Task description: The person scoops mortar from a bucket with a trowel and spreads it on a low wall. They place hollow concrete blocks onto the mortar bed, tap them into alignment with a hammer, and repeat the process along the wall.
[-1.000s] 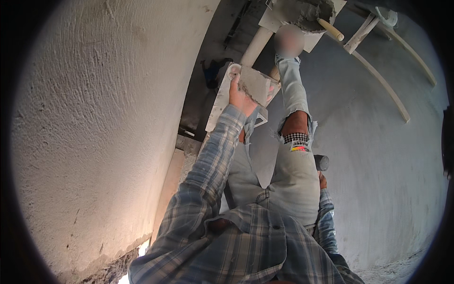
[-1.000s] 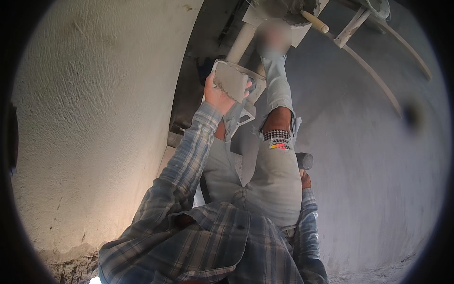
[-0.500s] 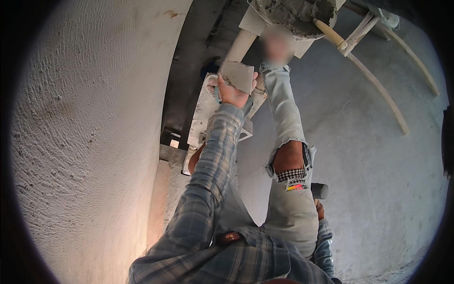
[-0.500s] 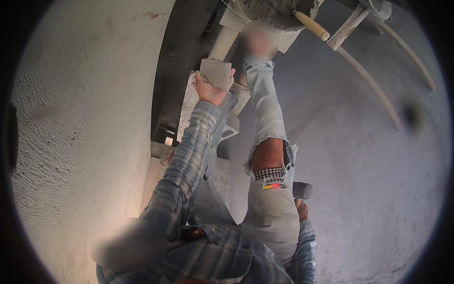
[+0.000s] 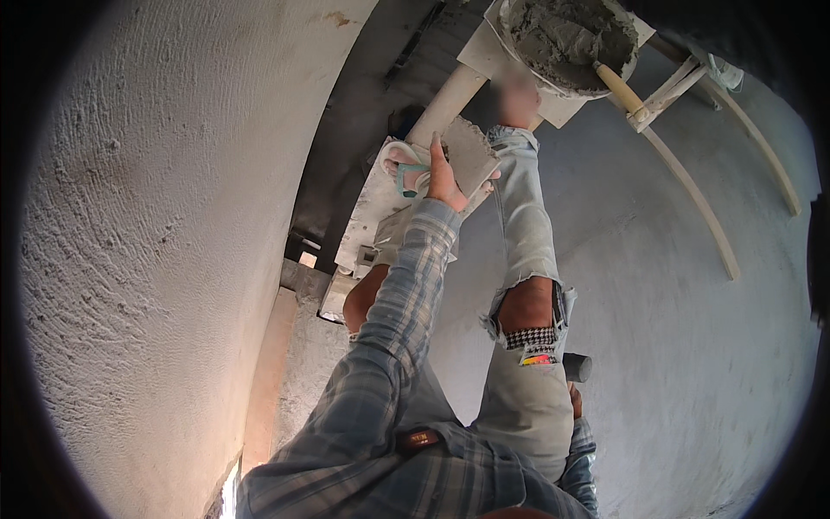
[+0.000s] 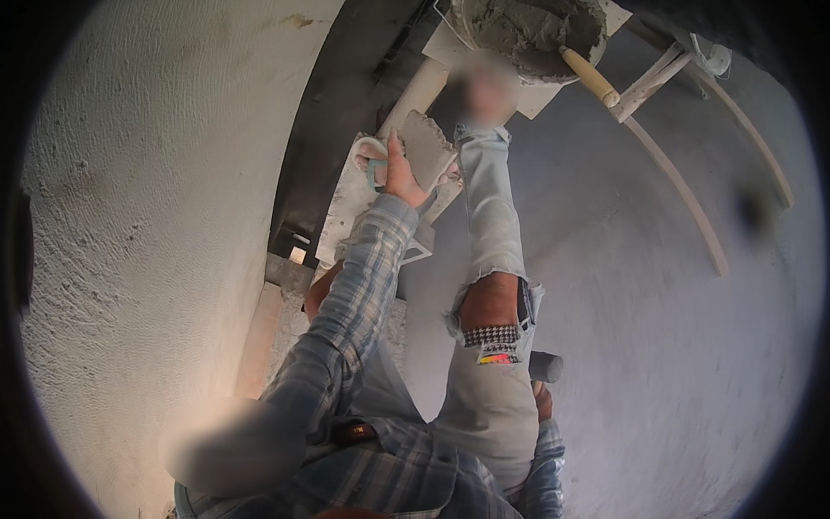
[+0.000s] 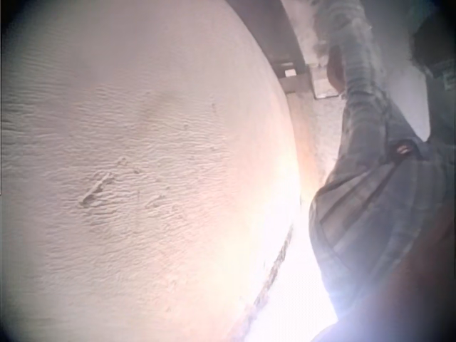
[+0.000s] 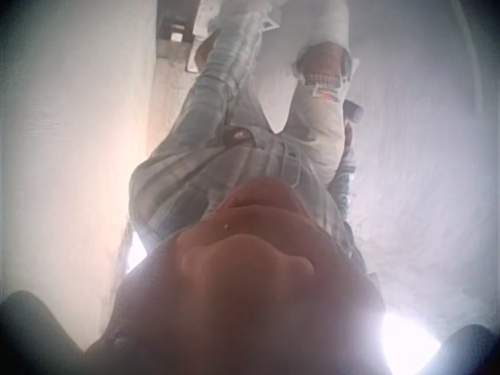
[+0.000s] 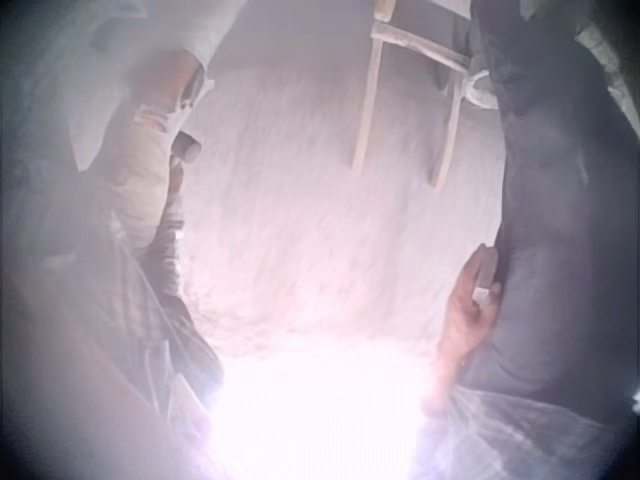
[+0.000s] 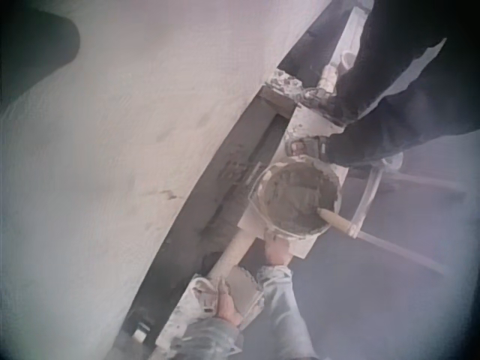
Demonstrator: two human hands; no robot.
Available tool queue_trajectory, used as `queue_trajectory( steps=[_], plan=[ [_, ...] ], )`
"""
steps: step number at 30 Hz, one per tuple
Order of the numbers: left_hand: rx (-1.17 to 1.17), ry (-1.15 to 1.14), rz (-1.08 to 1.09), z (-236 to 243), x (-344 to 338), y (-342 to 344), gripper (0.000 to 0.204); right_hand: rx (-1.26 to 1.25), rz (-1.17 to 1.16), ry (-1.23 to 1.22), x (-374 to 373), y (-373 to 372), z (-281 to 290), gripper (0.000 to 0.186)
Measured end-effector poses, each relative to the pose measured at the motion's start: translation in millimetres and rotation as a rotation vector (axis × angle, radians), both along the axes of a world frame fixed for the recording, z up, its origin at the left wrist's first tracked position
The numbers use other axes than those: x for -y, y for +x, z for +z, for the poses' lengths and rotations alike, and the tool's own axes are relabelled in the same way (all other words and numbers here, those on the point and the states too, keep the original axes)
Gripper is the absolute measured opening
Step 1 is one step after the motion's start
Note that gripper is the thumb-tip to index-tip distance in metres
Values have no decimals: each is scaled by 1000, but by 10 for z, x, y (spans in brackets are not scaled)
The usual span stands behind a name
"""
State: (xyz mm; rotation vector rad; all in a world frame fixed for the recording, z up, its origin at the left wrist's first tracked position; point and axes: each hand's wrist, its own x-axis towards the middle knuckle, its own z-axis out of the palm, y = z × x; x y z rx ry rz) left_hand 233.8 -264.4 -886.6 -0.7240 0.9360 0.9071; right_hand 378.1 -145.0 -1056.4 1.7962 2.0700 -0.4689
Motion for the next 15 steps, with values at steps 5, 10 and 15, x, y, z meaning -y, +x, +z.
queue_trajectory(
  steps=[5,10,15],
  plan=[
    [-4,-1,-91,69,-28,29,65,-25,-27,13,-29,-50,135,35],
    [16,226,-189,2,48,-63,51,-48,-51,56,30,-25,112,37],
    [-67,203,-406,180,-208,-259,43,-66,-39,125,71,86,-29,40]
  ],
)
